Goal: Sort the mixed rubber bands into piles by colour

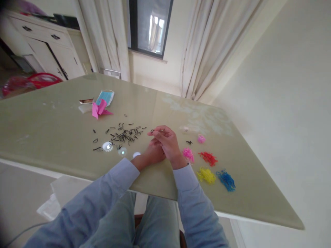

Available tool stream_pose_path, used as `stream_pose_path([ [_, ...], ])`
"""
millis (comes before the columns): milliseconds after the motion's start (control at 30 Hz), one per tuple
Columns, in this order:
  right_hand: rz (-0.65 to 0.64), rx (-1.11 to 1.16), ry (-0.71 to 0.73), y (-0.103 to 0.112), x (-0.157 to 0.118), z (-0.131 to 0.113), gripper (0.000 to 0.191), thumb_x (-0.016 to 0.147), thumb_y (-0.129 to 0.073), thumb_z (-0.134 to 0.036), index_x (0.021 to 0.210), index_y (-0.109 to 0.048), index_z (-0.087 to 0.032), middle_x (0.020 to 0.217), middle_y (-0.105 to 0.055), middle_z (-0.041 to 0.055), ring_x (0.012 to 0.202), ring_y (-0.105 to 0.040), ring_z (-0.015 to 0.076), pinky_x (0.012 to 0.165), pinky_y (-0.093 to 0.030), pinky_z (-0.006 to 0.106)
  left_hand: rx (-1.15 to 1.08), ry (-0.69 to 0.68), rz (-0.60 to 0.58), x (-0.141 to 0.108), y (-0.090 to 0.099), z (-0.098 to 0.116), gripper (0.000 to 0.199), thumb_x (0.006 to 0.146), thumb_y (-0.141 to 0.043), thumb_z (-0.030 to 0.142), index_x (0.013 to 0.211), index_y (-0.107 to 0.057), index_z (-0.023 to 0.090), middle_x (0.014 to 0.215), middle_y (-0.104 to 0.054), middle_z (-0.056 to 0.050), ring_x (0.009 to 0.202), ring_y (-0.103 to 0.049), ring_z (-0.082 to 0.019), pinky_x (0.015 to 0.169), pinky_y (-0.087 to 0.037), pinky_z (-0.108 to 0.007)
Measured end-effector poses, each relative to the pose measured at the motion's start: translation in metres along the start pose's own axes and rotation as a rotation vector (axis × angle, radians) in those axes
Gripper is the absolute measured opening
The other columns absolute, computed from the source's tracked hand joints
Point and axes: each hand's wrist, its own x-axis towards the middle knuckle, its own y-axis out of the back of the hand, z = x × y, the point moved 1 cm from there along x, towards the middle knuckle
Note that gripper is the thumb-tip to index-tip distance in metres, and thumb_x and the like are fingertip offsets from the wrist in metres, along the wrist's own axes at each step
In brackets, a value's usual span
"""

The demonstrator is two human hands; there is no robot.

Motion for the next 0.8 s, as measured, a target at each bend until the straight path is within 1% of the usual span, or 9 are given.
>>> stream_pose_path([
  [100,-0.031,0.030,0.022,-0.005,-0.006,0.000,0.048,0.063,-0.083,-0.054,0.087,-0.057,-0.023,0.079,-0.076,0.0005,0.049,-0.064,0.0112,0.044,-0.050,0.020,0.069,0.011,-0.038,0.000,-0.006,-0.003,0.028,0.090,-0.043,0.014,0.109,-0.063,0.008,0.114,-0.066,-0.018,0.109,-0.058,-0.034,0.093,-0.047,-0.042],
  [200,-0.029,0.016,0.042,-0.005,-0.010,-0.001,0.045,0.065,-0.081,-0.056,0.087,-0.059,-0.022,0.075,-0.075,0.0005,0.047,-0.062,0.0101,0.041,-0.045,0.019,0.098,0.020,-0.050,0.000,-0.004,-0.004,0.026,0.091,-0.043,0.016,0.105,-0.063,0.008,0.107,-0.068,-0.017,0.101,-0.061,-0.032,0.087,-0.049,-0.039],
  [333,0.053,-0.134,0.101,0.014,-0.014,-0.015,0.038,0.073,-0.075,-0.053,0.089,-0.063,-0.021,0.077,-0.075,0.0026,0.047,-0.060,0.0098,0.041,-0.042,0.019,0.134,-0.008,-0.071,-0.002,0.006,-0.001,0.021,0.090,-0.047,0.019,0.096,-0.066,0.013,0.096,-0.070,-0.014,0.090,-0.065,-0.027,0.081,-0.050,-0.037],
  [433,0.163,-0.414,0.156,0.050,-0.015,-0.032,0.031,0.077,-0.071,-0.046,0.091,-0.066,-0.019,0.082,-0.075,0.0052,0.050,-0.063,0.0116,0.042,-0.041,0.021,0.137,-0.060,-0.080,-0.003,0.012,0.001,0.023,0.090,-0.046,0.020,0.095,-0.069,0.019,0.094,-0.071,-0.010,0.087,-0.066,-0.024,0.080,-0.049,-0.034],
  [500,0.289,-0.721,0.127,0.080,-0.014,-0.042,0.027,0.079,-0.067,-0.042,0.091,-0.069,-0.017,0.085,-0.075,0.0066,0.046,-0.061,0.0118,0.041,-0.039,0.022,0.140,-0.077,-0.084,-0.004,0.014,0.001,0.025,0.090,-0.046,0.019,0.096,-0.070,0.020,0.096,-0.072,-0.009,0.090,-0.066,-0.023,0.081,-0.049,-0.033],
  [567,0.386,-1.085,0.089,0.108,-0.014,-0.049,0.020,0.081,-0.063,-0.033,0.088,-0.072,-0.018,0.088,-0.076,0.0069,0.048,-0.062,0.0123,0.047,-0.043,0.025,0.137,-0.073,-0.083,-0.003,0.013,0.001,0.027,0.090,-0.046,0.019,0.100,-0.071,0.020,0.099,-0.072,-0.009,0.093,-0.066,-0.023,0.082,-0.049,-0.032],
  [667,0.395,-1.424,-0.007,0.137,-0.014,-0.051,0.018,0.082,-0.059,-0.024,0.084,-0.076,-0.019,0.087,-0.076,0.0076,0.071,-0.069,0.0189,0.061,-0.047,0.027,0.133,-0.061,-0.084,-0.003,0.013,0.000,0.027,0.090,-0.046,0.019,0.102,-0.071,0.019,0.102,-0.072,-0.009,0.095,-0.066,-0.022,0.084,-0.049,-0.032],
  [733,0.373,-1.524,-0.059,0.146,-0.013,-0.048,0.019,0.082,-0.059,-0.023,0.085,-0.078,-0.020,0.089,-0.077,0.0079,0.082,-0.070,0.0213,0.067,-0.048,0.028,0.130,-0.054,-0.088,-0.003,0.013,0.001,0.027,0.090,-0.046,0.019,0.101,-0.071,0.019,0.101,-0.072,-0.009,0.095,-0.066,-0.022,0.084,-0.049,-0.032],
  [800,0.338,-1.582,-0.105,0.149,-0.013,-0.043,0.020,0.082,-0.060,-0.023,0.086,-0.079,-0.022,0.091,-0.077,0.0076,0.085,-0.070,0.0218,0.068,-0.047,0.028,0.125,-0.054,-0.086,-0.003,0.013,0.001,0.027,0.090,-0.046,0.019,0.100,-0.071,0.019,0.101,-0.073,-0.009,0.095,-0.066,-0.021,0.085,-0.049,-0.032],
])
